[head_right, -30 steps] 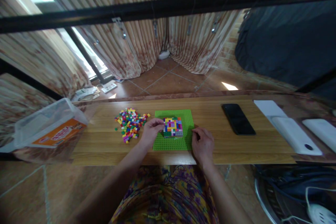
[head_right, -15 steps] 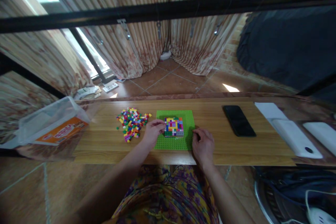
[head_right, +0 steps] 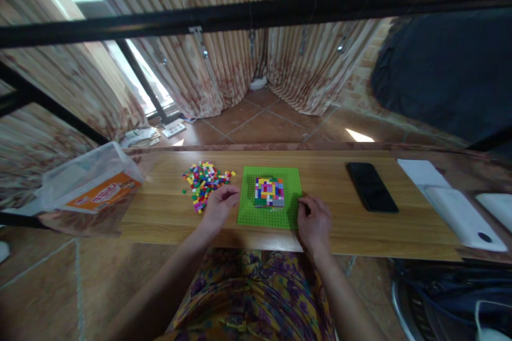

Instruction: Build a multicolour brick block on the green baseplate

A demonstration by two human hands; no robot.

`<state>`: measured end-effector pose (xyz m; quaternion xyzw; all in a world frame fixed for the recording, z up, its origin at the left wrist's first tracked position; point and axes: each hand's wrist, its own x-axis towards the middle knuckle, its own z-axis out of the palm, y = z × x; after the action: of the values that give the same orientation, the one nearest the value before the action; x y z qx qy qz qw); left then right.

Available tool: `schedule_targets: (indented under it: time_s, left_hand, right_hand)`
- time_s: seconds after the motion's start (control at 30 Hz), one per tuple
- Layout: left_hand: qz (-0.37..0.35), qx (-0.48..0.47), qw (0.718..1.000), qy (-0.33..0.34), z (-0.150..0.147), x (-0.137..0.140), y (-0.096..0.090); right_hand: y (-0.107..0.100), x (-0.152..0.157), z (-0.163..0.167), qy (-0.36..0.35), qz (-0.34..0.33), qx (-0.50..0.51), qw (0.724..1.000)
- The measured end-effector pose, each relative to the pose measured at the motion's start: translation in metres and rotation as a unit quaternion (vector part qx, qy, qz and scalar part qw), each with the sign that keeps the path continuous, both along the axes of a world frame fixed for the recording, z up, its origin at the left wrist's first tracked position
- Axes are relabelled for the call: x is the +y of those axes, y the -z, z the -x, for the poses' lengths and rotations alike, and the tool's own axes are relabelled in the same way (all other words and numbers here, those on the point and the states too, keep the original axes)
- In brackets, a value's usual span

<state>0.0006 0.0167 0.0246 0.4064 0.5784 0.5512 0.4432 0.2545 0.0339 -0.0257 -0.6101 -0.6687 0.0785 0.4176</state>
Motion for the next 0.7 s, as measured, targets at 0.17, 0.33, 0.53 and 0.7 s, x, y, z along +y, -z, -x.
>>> schedule_targets:
  time_s: [0.17, 0.33, 0.53, 0.7]
  left_hand:
    - [-0.012, 0.175, 0.984, -0.042, 0.042, -0.016, 0.004]
    - [-0.004, 0.359, 0.932, -0.054, 0.071, -0.028, -0.002]
    - [-0.022, 0.500, 0.865, 0.022, 0.084, -0.045, -0.006]
    - [-0.050, 0.568, 0.819, 0.062, 0.082, -0.046, 0.004]
  right_hand:
    - [0.002, 0.000, -0.001, 0.000, 0.006, 0.000, 1.000]
    - [0.000, -0.001, -0.001, 0.002, 0.005, -0.005, 1.000]
    - [-0.001, -0.001, -0.001, 0.002, 0.004, -0.003, 1.000]
    - [0.000, -0.001, -0.002, 0.002, 0.007, -0.009, 1.000]
